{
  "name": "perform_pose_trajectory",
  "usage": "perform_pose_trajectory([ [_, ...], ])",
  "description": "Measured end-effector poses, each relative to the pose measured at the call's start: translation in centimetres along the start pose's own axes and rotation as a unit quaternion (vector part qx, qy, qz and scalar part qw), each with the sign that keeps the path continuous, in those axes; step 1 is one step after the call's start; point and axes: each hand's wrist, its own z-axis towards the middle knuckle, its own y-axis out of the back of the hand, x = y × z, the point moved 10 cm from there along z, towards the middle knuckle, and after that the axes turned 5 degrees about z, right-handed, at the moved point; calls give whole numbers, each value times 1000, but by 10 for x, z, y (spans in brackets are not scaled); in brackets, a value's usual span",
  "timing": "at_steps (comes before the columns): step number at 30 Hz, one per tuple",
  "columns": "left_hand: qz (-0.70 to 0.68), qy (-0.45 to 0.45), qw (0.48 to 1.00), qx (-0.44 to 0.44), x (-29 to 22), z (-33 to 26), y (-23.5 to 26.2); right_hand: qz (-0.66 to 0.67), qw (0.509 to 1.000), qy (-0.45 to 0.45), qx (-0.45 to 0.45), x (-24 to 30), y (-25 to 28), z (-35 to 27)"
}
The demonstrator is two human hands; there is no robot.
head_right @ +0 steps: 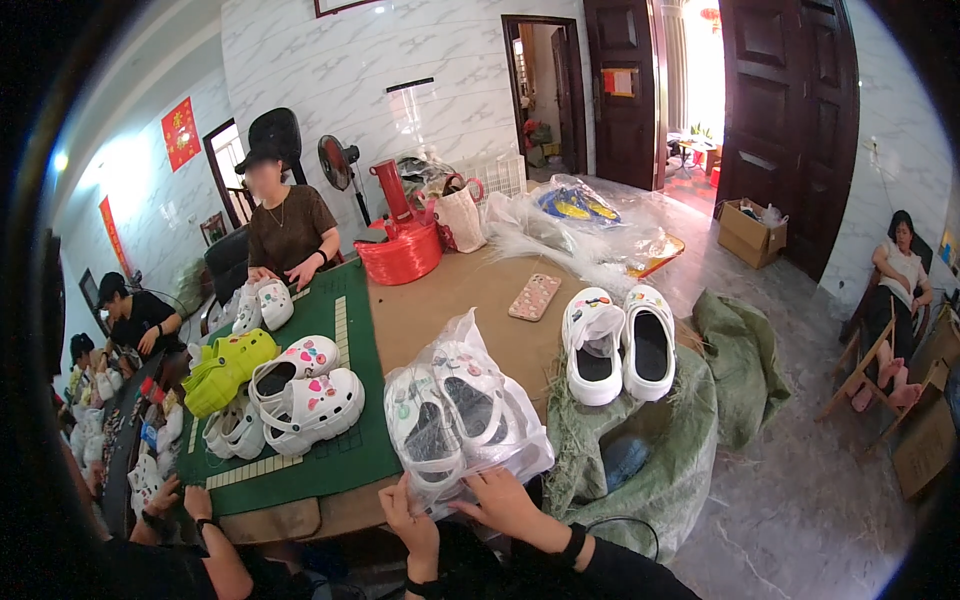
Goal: Place finished shoes into plastic packaging and organize them on a table.
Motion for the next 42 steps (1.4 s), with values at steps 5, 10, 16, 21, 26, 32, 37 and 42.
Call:
perform_pose_trajectory([
  [5,10,-15,1000,-10,-7,4,1,2,998,-58,40,-13,-26,9],
  [10,41,-80,996,-18,-28,11,1,-68,993,-97,13,-24,-36,22],
  [16,79,-107,991,23,-32,18,-3,-45,990,-131,-20,-22,-46,23],
  [21,114,-96,985,83,-17,9,-16,-79,989,-128,-6,-18,-46,23],
  [26,122,-88,982,114,-12,-2,-24,32,994,-99,38,-37,-44,17],
  [32,156,-41,979,125,11,-15,-23,63,980,-150,-118,-67,24,4],
  [37,168,-37,972,157,20,-24,-29,78,981,-96,-153,-69,40,-3],
  [42,158,-50,977,136,23,-24,-20,5,994,-89,-64,-76,36,-12],
])
